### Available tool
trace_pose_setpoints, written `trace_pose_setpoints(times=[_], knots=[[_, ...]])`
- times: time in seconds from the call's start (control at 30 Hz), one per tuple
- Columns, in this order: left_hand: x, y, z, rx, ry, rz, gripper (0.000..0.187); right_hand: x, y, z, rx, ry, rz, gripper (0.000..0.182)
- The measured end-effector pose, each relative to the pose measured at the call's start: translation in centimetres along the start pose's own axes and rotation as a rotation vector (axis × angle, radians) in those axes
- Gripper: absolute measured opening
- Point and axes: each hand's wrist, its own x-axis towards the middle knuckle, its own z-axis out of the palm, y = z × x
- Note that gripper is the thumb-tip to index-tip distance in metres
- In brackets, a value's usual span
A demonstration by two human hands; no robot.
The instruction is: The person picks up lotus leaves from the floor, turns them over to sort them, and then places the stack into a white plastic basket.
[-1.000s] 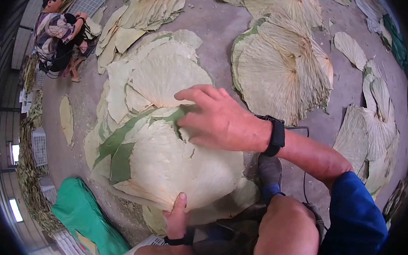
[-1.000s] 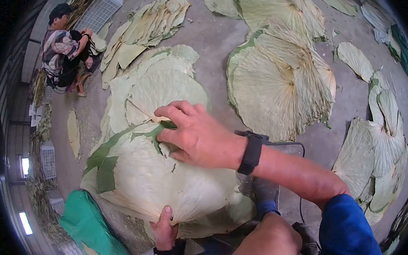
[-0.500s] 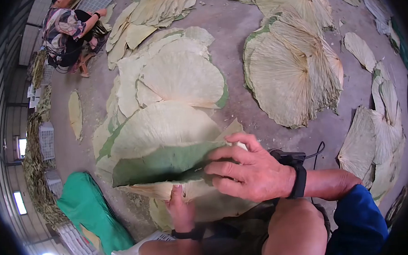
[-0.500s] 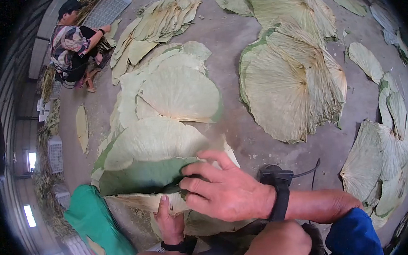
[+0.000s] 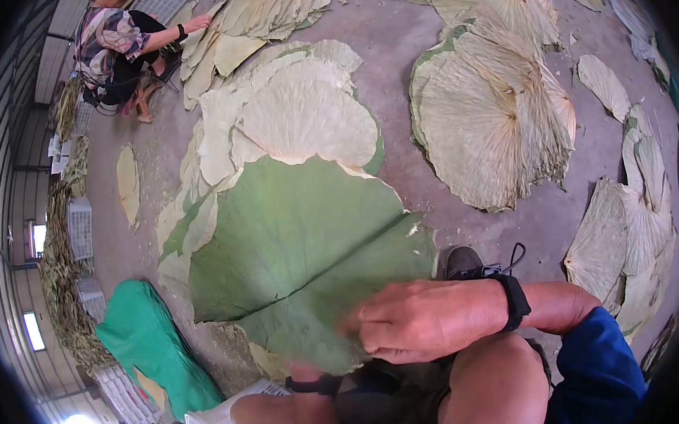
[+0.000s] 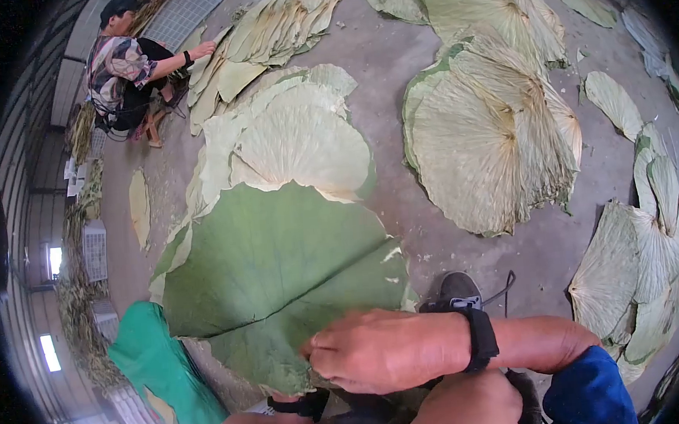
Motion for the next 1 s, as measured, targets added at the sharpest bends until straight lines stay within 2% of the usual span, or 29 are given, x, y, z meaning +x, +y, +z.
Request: trace_pose_setpoints(times=[0.13, 0.2, 0.27, 0.3, 0.33, 0.37, 0.4, 0.43, 0.5, 0.57, 0.63, 0.67, 0.73, 0.77, 0.8, 0.83, 0.93, 1.0], knots=[[1.0, 1.0, 0.6, -0.428, 0.066, -0.204, 0.041, 0.2, -0.7, 0.2, 0.079, -0.03, -0.025, 0.012], [1.6, 1.8, 0.8, -0.696, 0.11, -0.31, 0.045, 0.5, -0.8, -1.5, -0.045, -0.109, -0.012, 0.01], [1.8, 2.5, 1.0, -0.97, 0.138, -0.428, 0.049, 0.8, 0.4, -4.8, -0.475, 0.342, -0.015, 0.008], [1.6, 1.9, 1.0, -0.732, 0.077, -0.324, 0.055, 0.8, 1.8, -6.7, -0.662, 0.59, 0.009, 0.009], [1.6, 2.1, 1.1, -0.744, 0.071, -0.328, 0.055, 0.2, 4.4, -8.5, -0.62, 0.714, 0.097, 0.012], [1.9, 2.5, 1.2, -0.885, 0.088, -0.36, 0.057, -1.2, 7.6, -10.1, -0.576, 0.838, 0.178, 0.015], [2.1, 2.6, 1.2, -1.024, 0.107, -0.391, 0.06, -3.4, 9.8, -10.9, -0.456, 0.821, 0.352, 0.019], [2.0, 2.3, 1.2, -0.962, 0.081, -0.347, 0.062, -6.0, 12.1, -11.3, -0.5, 0.719, 0.539, 0.02], [2.2, 1.8, 1.3, -1.004, 0.067, -0.376, 0.061, -11.9, 16.6, -10.0, -0.603, 0.514, 0.773, 0.023], [2.3, 1.3, 1.3, -1.04, 0.053, -0.411, 0.061, -18.3, 21.8, -7.3, -0.701, 0.439, 0.807, 0.029], [2.6, 1.1, 1.5, -1.115, 0.109, -0.538, 0.054, -21.3, 24.0, -3.7, -0.696, 0.409, 0.843, 0.031], [2.5, 1.3, 1.4, -1.12, 0.099, -0.546, 0.054, -22.7, 23.6, -2.4, -0.699, 0.381, 0.884, 0.033], [2.7, 1.9, 1.5, -1.173, 0.124, -0.524, 0.044, -21.3, 21.2, -0.8, -0.575, 0.218, 1.132, 0.031], [2.8, 1.3, 1.5, -1.155, 0.111, -0.53, 0.035, -21.5, 20.8, -0.2, -0.578, 0.216, 0.995, 0.029], [2.9, 0.7, 1.7, -1.174, 0.08, -0.537, 0.035, -22.0, 20.9, 0.1, -0.573, 0.21, 0.855, 0.026], [2.9, 0.1, 1.8, -1.193, 0.109, -0.522, 0.035, -22.2, 20.6, -0.9, -0.59, 0.213, 0.876, 0.026], [2.7, 0.0, 2.0, -1.149, 0.133, -0.49, 0.036, -21.7, 20.1, -5.5, -0.754, 0.588, 1.066, 0.022], [2.7, 0.5, 2.6, -1.093, 0.128, -0.462, 0.037, -22.3, 20.8, -8.5, -0.907, 0.729, 1.059, 0.028]])
